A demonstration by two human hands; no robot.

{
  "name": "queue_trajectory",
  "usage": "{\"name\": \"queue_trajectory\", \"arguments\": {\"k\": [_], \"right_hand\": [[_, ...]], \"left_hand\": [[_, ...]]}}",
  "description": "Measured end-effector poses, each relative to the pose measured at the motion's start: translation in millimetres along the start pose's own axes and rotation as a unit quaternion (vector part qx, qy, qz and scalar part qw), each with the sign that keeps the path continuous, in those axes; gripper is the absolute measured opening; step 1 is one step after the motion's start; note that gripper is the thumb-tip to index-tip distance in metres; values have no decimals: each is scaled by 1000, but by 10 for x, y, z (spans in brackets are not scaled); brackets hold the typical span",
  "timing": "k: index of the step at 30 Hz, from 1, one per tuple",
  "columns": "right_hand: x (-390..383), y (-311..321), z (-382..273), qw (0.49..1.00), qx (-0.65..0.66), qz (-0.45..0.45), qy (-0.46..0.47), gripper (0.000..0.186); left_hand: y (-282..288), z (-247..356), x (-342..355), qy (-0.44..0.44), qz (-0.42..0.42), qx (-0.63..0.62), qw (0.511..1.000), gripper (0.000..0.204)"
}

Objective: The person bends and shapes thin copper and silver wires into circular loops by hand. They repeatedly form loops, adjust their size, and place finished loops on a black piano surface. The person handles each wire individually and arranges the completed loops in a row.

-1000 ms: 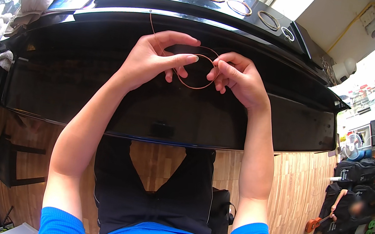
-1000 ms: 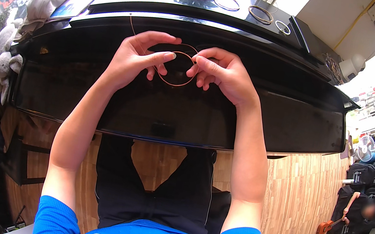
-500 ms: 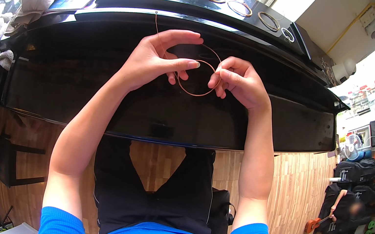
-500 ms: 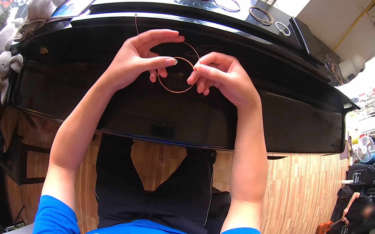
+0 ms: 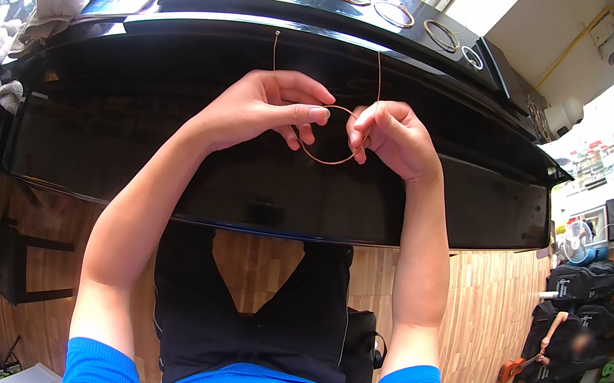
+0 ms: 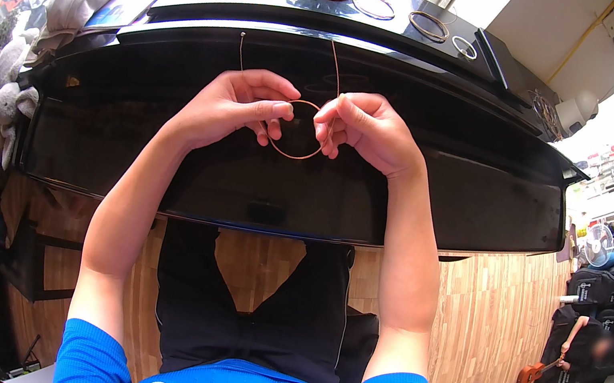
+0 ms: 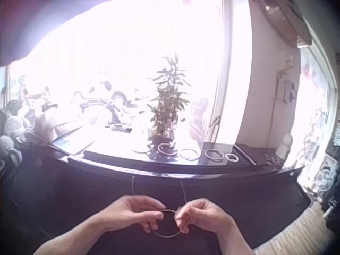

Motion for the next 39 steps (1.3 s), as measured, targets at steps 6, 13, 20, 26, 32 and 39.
{"name": "queue_trajectory", "arguments": {"k": [6,13,20,26,32,39], "right_hand": [[22,-29,-48,998,64,23,-9,54],[20,-7,-54,996,52,66,-17,54],[36,-31,8,998,-31,50,-29,42],[42,71,19,985,-87,145,-47,31],[78,105,-15,953,-195,226,-53,29],[61,126,-46,941,-222,252,-42,31]], "left_hand": [[47,-4,1,-13,26,-46,999,38],[71,18,11,-34,23,-67,997,35],[65,-21,15,-20,27,-76,997,27],[30,-36,14,-22,13,-77,997,26],[14,-153,35,18,-22,-130,991,36],[-5,-85,12,18,-5,52,998,45]]}}
Point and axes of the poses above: each hand's wrist, its own x-axis towards the middle knuckle, its own y-axis out of the back of the hand, z = x × y, the point moved 9 cm from there along x, towards the middle knuckle, and after that the axes turned 8 degrees about -y, right-handed, at the moved point
